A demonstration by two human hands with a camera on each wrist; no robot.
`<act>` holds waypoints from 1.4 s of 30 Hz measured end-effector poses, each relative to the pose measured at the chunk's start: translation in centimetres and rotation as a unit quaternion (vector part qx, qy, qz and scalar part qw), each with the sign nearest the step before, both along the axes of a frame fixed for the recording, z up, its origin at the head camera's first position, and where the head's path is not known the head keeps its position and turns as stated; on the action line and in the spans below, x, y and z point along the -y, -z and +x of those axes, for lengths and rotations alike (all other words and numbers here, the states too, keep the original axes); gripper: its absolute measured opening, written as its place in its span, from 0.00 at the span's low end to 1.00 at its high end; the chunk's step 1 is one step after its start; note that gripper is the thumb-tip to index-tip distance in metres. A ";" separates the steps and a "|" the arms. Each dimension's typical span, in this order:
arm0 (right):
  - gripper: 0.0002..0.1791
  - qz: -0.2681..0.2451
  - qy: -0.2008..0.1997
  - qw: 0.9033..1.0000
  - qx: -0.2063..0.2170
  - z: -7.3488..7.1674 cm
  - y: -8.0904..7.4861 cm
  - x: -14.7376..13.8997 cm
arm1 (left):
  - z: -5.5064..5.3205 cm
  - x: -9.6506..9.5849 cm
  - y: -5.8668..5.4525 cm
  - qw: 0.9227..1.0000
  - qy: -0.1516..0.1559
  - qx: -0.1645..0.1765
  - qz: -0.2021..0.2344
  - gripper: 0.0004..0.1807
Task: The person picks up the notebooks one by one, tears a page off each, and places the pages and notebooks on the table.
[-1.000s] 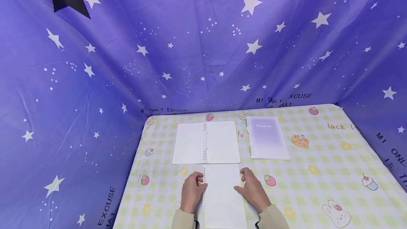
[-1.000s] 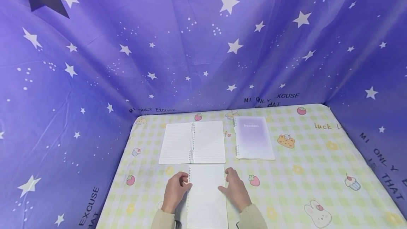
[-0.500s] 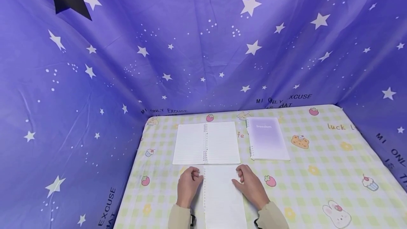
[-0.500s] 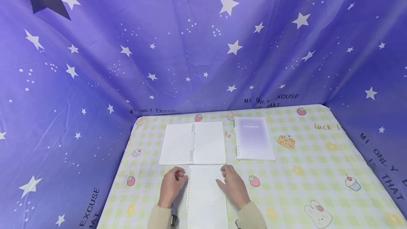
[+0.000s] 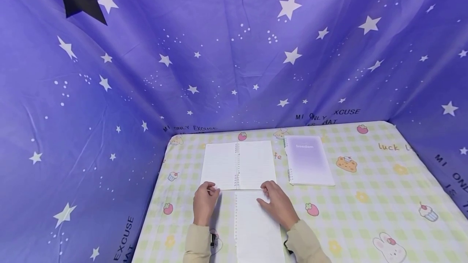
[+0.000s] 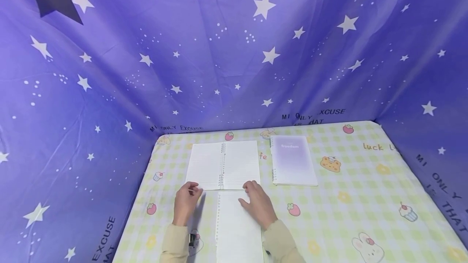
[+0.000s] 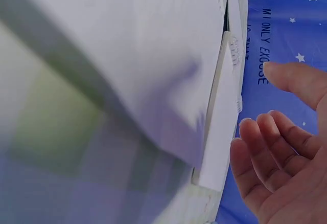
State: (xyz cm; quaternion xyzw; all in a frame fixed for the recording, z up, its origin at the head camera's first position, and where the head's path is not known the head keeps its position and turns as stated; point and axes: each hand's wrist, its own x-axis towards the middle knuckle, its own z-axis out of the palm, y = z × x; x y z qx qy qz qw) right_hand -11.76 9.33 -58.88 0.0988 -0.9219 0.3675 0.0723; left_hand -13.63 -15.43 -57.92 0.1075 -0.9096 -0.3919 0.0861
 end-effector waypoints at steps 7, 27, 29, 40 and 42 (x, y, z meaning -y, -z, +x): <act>0.20 0.017 -0.016 1.000 -0.017 -1.2 -0.4 1.3 | -1.0 1.0 0.2 1.000 -0.019 -0.012 0.004 0.11; 0.21 0.053 -0.051 0.997 -0.032 -4.2 -1.0 4.8 | -2.0 2.2 1.0 0.999 -0.035 0.012 -0.029 0.22; 0.21 0.055 -0.056 0.996 -0.036 -4.5 -0.9 5.1 | -2.1 2.2 1.2 0.999 -0.036 0.014 -0.032 0.23; 0.27 0.084 -0.086 0.991 -0.063 -5.6 -0.2 7.5 | -2.0 2.7 0.6 0.998 -0.024 0.048 -0.013 0.25; 0.27 0.082 -0.093 0.991 -0.059 -5.6 -0.1 7.9 | -2.0 2.8 0.6 0.998 -0.023 0.055 -0.008 0.25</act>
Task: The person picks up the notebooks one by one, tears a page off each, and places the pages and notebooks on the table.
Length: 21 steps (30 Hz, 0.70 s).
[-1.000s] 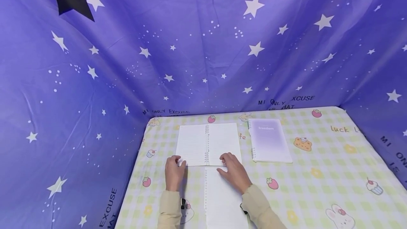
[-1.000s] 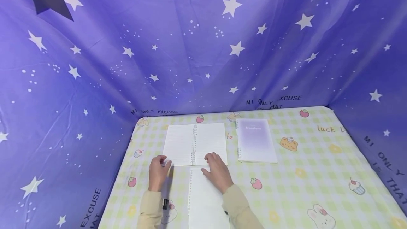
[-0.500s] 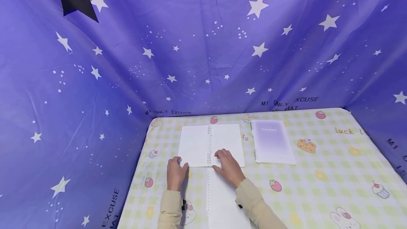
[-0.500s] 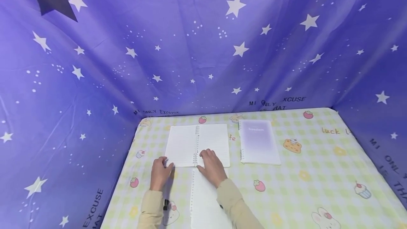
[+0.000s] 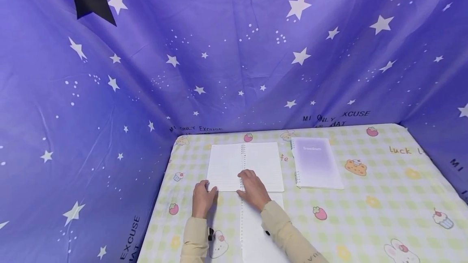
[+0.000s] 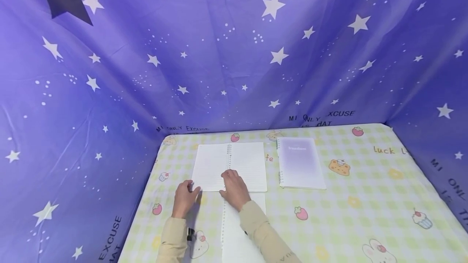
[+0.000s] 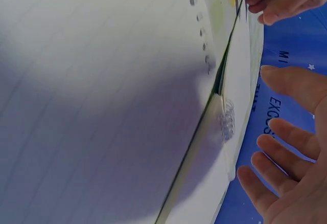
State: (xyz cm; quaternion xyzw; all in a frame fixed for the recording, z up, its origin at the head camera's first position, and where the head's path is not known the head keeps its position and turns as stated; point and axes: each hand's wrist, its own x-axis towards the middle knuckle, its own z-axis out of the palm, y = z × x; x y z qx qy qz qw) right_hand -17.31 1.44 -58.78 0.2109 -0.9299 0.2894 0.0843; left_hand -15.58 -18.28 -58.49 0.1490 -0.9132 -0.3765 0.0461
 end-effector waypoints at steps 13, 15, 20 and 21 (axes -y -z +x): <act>0.30 0.016 0.008 0.999 0.038 0.1 0.5 0.5 | -0.3 -0.1 0.1 1.000 0.009 0.007 0.014 0.20; 0.29 0.016 0.007 0.999 0.035 0.2 0.7 0.5 | -0.2 -0.1 0.2 1.000 0.009 0.008 0.019 0.20; 0.28 0.018 0.009 1.000 0.015 0.1 1.2 0.6 | -0.2 -0.2 0.4 1.000 0.009 0.002 0.020 0.20; 0.28 0.020 0.010 1.000 0.014 0.1 1.3 0.6 | -0.1 -0.2 0.4 1.000 0.010 -0.001 0.019 0.20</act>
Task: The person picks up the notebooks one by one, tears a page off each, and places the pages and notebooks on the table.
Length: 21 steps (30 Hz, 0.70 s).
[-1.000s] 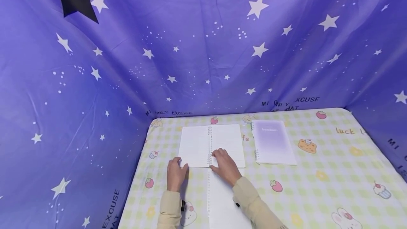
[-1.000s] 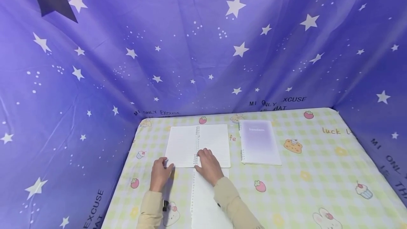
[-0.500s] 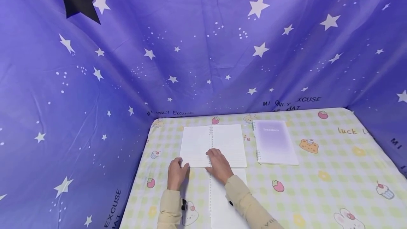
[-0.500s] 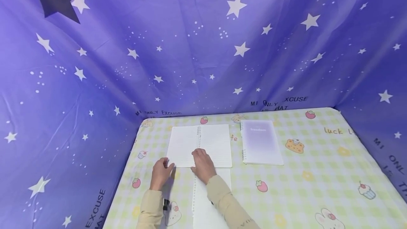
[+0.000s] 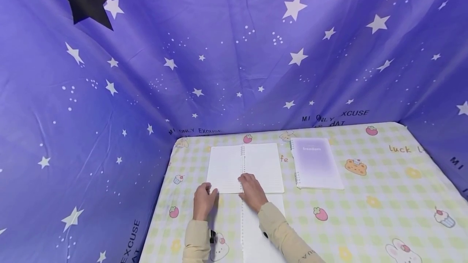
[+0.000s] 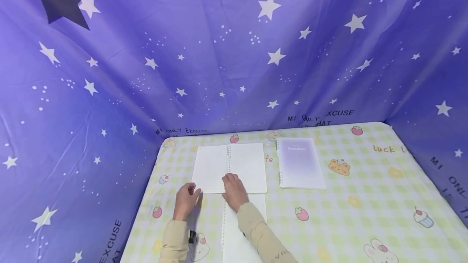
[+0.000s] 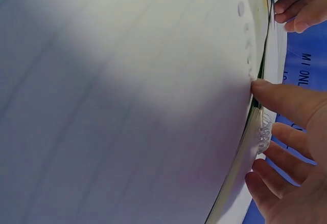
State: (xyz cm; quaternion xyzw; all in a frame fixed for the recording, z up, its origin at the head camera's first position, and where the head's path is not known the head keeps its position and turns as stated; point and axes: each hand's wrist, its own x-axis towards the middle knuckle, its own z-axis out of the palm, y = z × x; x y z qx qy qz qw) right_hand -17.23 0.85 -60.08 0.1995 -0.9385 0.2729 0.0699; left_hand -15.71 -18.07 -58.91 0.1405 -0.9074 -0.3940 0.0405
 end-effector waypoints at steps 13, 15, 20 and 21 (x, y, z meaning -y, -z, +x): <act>0.25 0.023 0.001 1.000 0.000 -0.3 0.5 0.0 | 0.3 0.2 0.2 1.000 -0.002 -0.024 -0.005 0.19; 0.24 0.023 -0.001 1.000 -0.001 -0.3 0.6 0.0 | 0.2 0.4 0.2 1.000 -0.008 -0.029 -0.009 0.18; 0.23 0.015 -0.005 1.000 0.003 -0.3 0.7 -0.1 | 0.1 0.7 0.0 0.999 -0.021 -0.028 -0.019 0.19; 0.23 0.014 -0.006 1.000 0.005 -0.3 0.7 -0.1 | 0.1 0.7 0.0 0.999 -0.023 -0.026 -0.019 0.19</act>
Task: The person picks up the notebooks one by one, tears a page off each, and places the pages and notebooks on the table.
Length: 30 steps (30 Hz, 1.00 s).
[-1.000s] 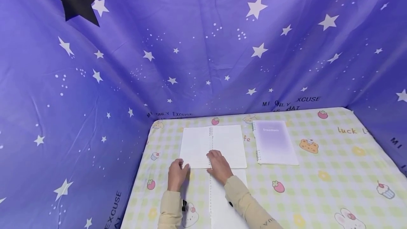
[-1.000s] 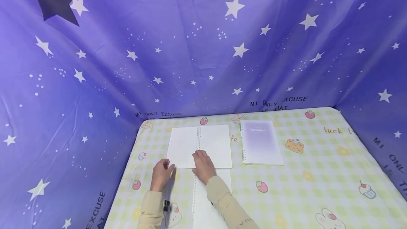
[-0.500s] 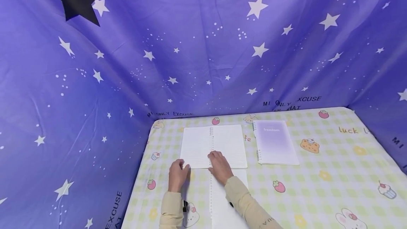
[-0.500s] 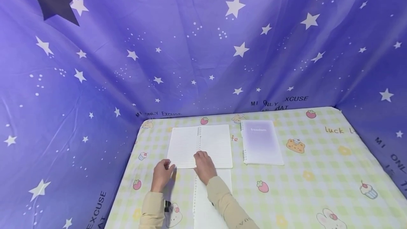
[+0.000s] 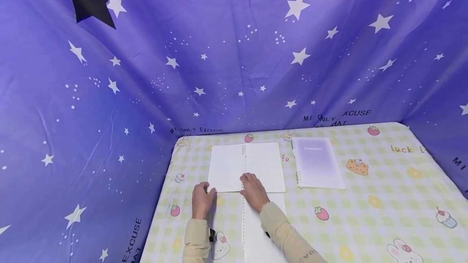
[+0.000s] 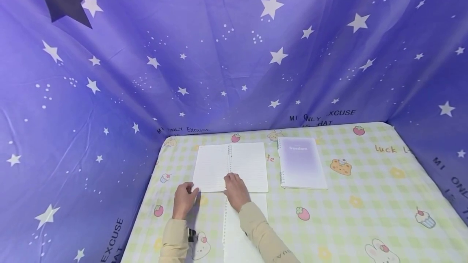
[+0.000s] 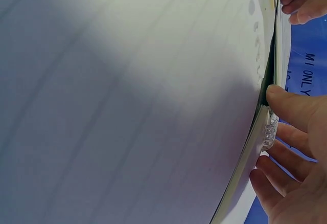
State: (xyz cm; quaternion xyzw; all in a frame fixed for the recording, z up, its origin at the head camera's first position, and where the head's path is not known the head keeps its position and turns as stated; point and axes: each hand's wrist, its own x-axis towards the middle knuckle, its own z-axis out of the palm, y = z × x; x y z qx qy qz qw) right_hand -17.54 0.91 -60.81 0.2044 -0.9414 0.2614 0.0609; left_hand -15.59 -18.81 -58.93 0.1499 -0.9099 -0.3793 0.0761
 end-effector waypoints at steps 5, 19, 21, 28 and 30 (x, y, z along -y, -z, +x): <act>0.22 -0.004 -0.002 1.000 0.007 0.0 0.0 -0.1 | -0.1 0.1 -0.2 1.000 -0.004 0.009 0.003 0.20; 0.20 -0.011 -0.008 1.000 0.012 0.2 0.2 -0.3 | -0.3 0.0 -0.5 1.000 -0.004 0.020 0.007 0.21; 0.20 -0.015 -0.010 1.000 0.006 0.2 0.2 -0.4 | -0.4 0.0 -0.5 1.000 -0.006 0.021 0.006 0.21; 0.20 -0.027 -0.020 0.999 -0.040 0.3 0.4 -0.5 | -0.2 -0.3 -0.7 1.000 -0.019 0.010 0.001 0.20; 0.20 -0.029 -0.022 0.999 -0.035 0.3 0.4 -0.5 | -0.2 -0.4 -0.7 1.000 -0.021 0.001 -0.003 0.20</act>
